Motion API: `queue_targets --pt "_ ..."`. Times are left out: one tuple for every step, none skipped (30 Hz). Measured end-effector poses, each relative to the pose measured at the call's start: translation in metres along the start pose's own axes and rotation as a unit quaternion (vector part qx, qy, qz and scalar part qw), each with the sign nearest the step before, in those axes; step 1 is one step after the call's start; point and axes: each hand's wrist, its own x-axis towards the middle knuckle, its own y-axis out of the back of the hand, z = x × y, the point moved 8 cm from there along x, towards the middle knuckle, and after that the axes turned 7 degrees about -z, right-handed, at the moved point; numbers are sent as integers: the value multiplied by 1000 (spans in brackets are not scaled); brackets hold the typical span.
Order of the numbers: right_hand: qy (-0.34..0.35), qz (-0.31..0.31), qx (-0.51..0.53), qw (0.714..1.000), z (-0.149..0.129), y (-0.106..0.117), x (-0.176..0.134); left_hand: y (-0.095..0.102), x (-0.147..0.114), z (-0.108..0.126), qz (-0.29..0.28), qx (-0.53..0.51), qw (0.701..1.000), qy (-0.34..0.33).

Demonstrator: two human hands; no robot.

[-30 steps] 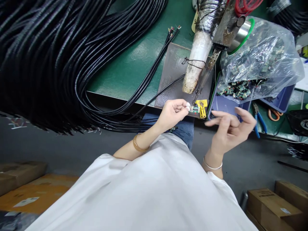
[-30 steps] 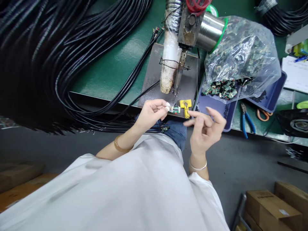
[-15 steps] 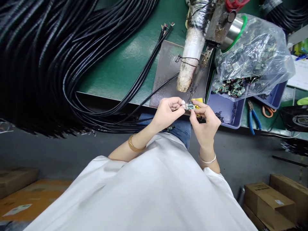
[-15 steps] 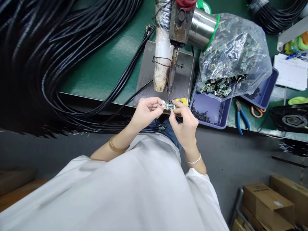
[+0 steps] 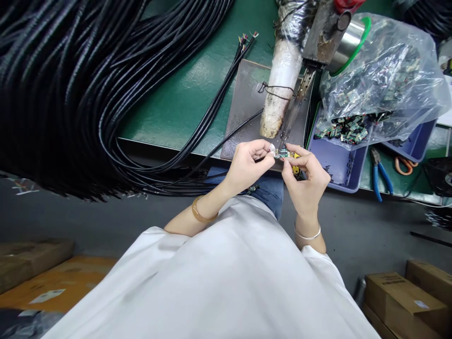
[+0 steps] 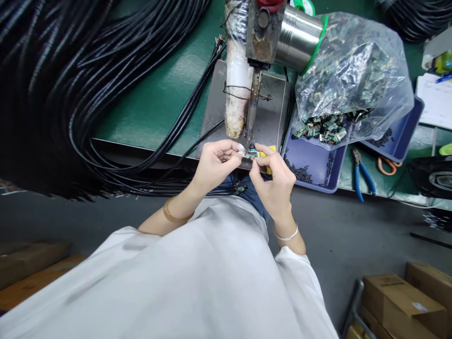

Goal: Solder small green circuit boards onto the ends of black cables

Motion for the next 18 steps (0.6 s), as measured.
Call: queue_targets --pt "0 0 -3 1000 0 0 0 0 0 0 -2 2 1000 -2" --pt "2 1 -5 1000 1 0 0 -1 1 0 -3 5 1000 -4" --pt "4 2 -5 1000 1 0 0 -1 1 1 -4 8 1000 -5" --pt "8 4 -5 1000 0 0 1 0 1 1 -2 12 1000 -7" --pt "12 5 -3 1000 0 1 1 0 1 2 0 15 1000 -8" --pt "16 6 -1 1000 -1 1 1 0 1 3 2 18 1000 -9" --pt "19 8 0 1000 -2 2 1 1 1 5 5 21 1000 -9" --pt "22 8 -1 1000 -3 2 2 1 1 6 7 26 1000 -9" --pt "24 7 -4 1000 -4 3 2 1 1 8 9 31 999 -8" --pt "26 4 -8 1000 -5 3 3 2 1 9 10 36 999 -8" --pt "28 1 -13 1000 -6 3 3 2 0 10 10 41 999 -8" --pt "30 -1 -18 999 -7 3 3 2 0 11 9 44 999 -8" --pt "33 -2 -22 999 -9 3 3 2 0 11 8 44 999 -8" --pt "37 -1 -23 999 -10 4 3 2 0 11 6 42 999 -9" --pt "41 -1 -24 999 -11 4 2 3 0 11 4 41 999 -10" --pt "44 -1 -24 999 -12 4 2 3 0 10 2 40 999 -9" --pt "46 -2 -25 999 -12 4 1 3 0 9 0 42 999 -7" --pt "47 -4 -26 999 -12 3 1 3 0 7 -1 45 999 -4"
